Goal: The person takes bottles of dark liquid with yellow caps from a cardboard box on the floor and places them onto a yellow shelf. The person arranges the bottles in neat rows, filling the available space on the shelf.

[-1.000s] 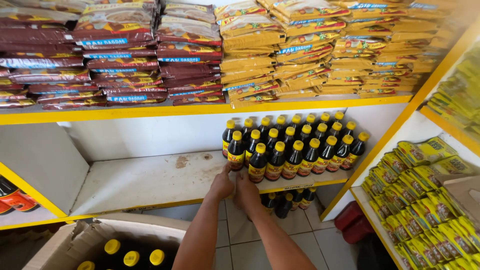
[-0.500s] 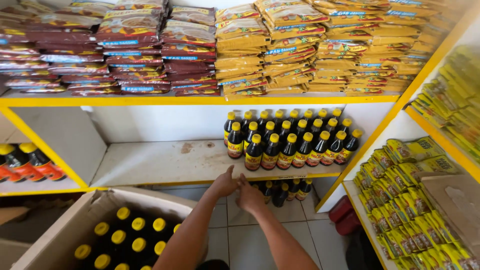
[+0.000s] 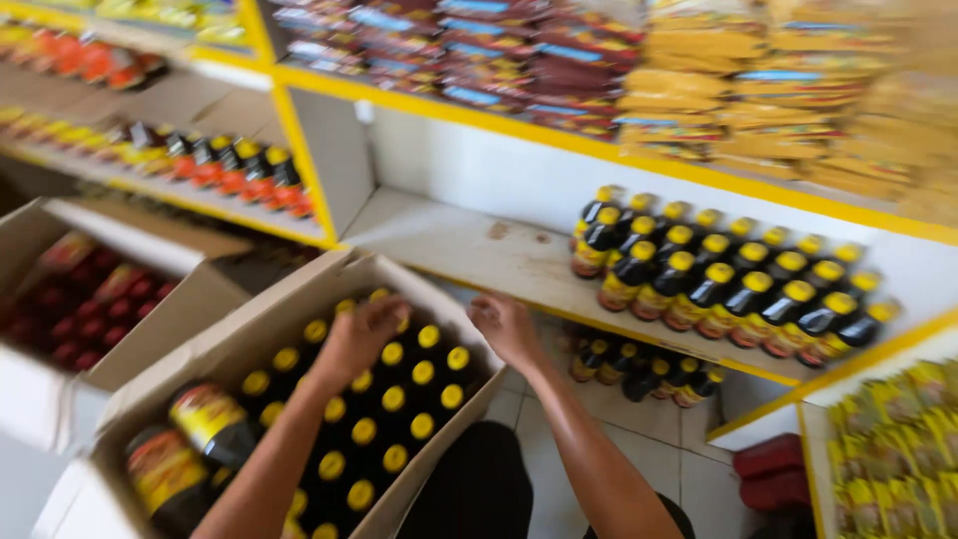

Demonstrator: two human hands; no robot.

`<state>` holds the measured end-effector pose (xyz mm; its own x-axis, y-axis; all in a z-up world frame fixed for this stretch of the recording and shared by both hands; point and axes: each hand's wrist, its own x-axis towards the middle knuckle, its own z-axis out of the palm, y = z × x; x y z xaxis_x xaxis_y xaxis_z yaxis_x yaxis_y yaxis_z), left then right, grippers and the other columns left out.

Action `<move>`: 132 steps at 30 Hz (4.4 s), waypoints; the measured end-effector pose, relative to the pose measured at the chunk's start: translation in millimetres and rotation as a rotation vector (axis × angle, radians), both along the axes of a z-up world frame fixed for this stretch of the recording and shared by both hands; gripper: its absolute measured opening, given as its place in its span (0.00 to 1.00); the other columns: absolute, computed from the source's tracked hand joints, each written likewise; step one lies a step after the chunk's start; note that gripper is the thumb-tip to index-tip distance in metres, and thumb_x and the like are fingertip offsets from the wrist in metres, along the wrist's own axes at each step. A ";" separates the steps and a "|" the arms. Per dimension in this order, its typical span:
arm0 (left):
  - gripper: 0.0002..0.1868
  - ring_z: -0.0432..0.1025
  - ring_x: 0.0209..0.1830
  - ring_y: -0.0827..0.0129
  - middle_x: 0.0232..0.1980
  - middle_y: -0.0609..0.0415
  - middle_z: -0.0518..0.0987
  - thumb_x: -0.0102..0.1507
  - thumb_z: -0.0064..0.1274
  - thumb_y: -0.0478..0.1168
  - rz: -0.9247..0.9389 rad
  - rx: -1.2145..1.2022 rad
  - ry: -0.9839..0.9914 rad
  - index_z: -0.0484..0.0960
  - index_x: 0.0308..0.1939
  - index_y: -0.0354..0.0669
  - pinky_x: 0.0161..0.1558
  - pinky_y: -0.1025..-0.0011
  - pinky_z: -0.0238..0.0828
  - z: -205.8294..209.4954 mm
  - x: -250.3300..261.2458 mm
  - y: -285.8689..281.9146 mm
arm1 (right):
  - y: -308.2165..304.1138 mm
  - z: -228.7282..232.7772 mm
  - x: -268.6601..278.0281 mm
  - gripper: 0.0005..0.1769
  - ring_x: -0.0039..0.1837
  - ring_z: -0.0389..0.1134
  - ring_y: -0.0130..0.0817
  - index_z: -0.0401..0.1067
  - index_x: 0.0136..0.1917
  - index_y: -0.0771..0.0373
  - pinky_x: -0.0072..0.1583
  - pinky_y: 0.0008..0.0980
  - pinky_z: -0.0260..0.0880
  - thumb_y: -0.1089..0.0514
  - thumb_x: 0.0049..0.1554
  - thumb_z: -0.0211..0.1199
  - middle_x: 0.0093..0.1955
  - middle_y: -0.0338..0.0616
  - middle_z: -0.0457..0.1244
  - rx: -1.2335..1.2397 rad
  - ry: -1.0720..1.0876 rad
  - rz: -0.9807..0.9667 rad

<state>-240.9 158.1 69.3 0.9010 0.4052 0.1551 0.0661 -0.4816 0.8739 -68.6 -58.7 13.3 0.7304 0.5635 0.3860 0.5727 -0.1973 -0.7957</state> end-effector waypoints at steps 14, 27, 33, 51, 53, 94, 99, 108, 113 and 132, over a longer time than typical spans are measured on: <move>0.14 0.77 0.40 0.79 0.44 0.55 0.86 0.68 0.55 0.41 0.461 -0.183 -0.254 0.83 0.55 0.37 0.46 0.77 0.74 -7.5 -117.2 67.6 | 132.0 48.1 -248.3 0.29 0.48 0.74 0.49 0.67 0.63 0.61 0.50 0.47 0.72 0.40 0.57 0.63 0.42 0.49 0.72 -0.581 0.048 0.639; 0.16 0.80 0.41 0.73 0.41 0.51 0.87 0.67 0.58 0.45 0.362 0.048 -0.187 0.85 0.54 0.38 0.45 0.72 0.77 14.6 -126.8 52.9 | 121.8 53.9 -223.5 0.17 0.33 0.67 0.29 0.71 0.60 0.66 0.33 0.31 0.69 0.56 0.61 0.56 0.46 0.42 0.71 -0.021 0.331 0.371; 0.43 0.77 0.52 0.61 0.55 0.45 0.82 0.47 0.75 0.53 -0.121 0.153 -0.028 0.78 0.62 0.38 0.54 0.64 0.72 21.1 -110.8 31.8 | 69.0 54.5 -137.7 0.14 0.29 0.58 0.17 0.76 0.48 0.61 0.29 0.20 0.54 0.47 0.62 0.62 0.32 0.32 0.61 0.289 0.575 0.247; 0.46 0.80 0.43 0.47 0.45 0.37 0.83 0.48 0.69 0.52 -0.035 0.236 -0.120 0.69 0.65 0.38 0.42 0.59 0.77 10.1 -57.2 -55.8 | 45.3 55.8 -143.0 0.28 0.52 0.68 0.25 0.66 0.60 0.58 0.54 0.26 0.68 0.44 0.53 0.69 0.49 0.38 0.67 0.406 0.427 -0.104; 0.50 0.79 0.46 0.44 0.48 0.35 0.82 0.48 0.70 0.52 -0.041 0.291 0.045 0.63 0.67 0.36 0.45 0.57 0.76 2.1 -53.9 -61.3 | 48.3 68.1 -142.7 0.29 0.51 0.68 0.27 0.66 0.58 0.59 0.53 0.29 0.69 0.46 0.49 0.73 0.48 0.38 0.66 0.414 0.499 -0.128; 0.35 0.74 0.36 0.73 0.49 0.49 0.81 0.59 0.65 0.47 0.302 -0.399 -0.244 0.69 0.63 0.34 0.36 0.72 0.76 -19.9 -47.2 -43.2 | 17.8 32.4 -140.4 0.48 0.60 0.70 0.33 0.51 0.82 0.60 0.53 0.31 0.75 0.54 0.56 0.70 0.64 0.46 0.64 0.116 0.766 0.433; 0.30 0.74 0.37 0.72 0.52 0.48 0.77 0.60 0.63 0.43 0.123 -0.506 -0.270 0.68 0.60 0.34 0.33 0.71 0.76 -10.0 -49.5 -43.3 | 9.5 39.9 -141.2 0.48 0.62 0.70 0.38 0.48 0.83 0.61 0.55 0.33 0.77 0.61 0.57 0.69 0.67 0.47 0.63 0.257 0.894 0.443; 0.23 0.78 0.39 0.73 0.48 0.51 0.78 0.64 0.54 0.48 0.172 -0.621 -0.212 0.67 0.55 0.38 0.31 0.71 0.81 5.0 -56.8 -45.6 | 8.0 39.8 -142.8 0.48 0.66 0.67 0.40 0.49 0.82 0.60 0.56 0.37 0.78 0.67 0.54 0.68 0.72 0.47 0.58 0.284 0.940 0.517; 0.19 0.70 0.28 0.76 0.37 0.56 0.76 0.71 0.42 0.53 0.174 -0.551 -0.249 0.70 0.52 0.41 0.26 0.74 0.72 -10.6 -60.1 -39.0 | 5.9 40.3 -144.9 0.48 0.68 0.66 0.41 0.49 0.82 0.60 0.57 0.38 0.78 0.67 0.54 0.69 0.75 0.46 0.57 0.254 0.940 0.517; 0.29 0.80 0.53 0.66 0.50 0.53 0.86 0.56 0.66 0.42 -0.240 -0.523 -0.037 0.76 0.59 0.39 0.54 0.68 0.76 -35.1 -55.5 -25.3 | 5.0 24.6 -139.3 0.29 0.48 0.72 0.35 0.64 0.73 0.63 0.47 0.31 0.74 0.55 0.61 0.64 0.57 0.46 0.68 0.413 0.942 0.334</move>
<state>-296.4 132.8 34.2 0.9751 0.2209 0.0223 -0.0267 0.0170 0.9995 -208.0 -53.7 37.9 0.6664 0.7442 -0.0453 -0.3293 0.2393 -0.9134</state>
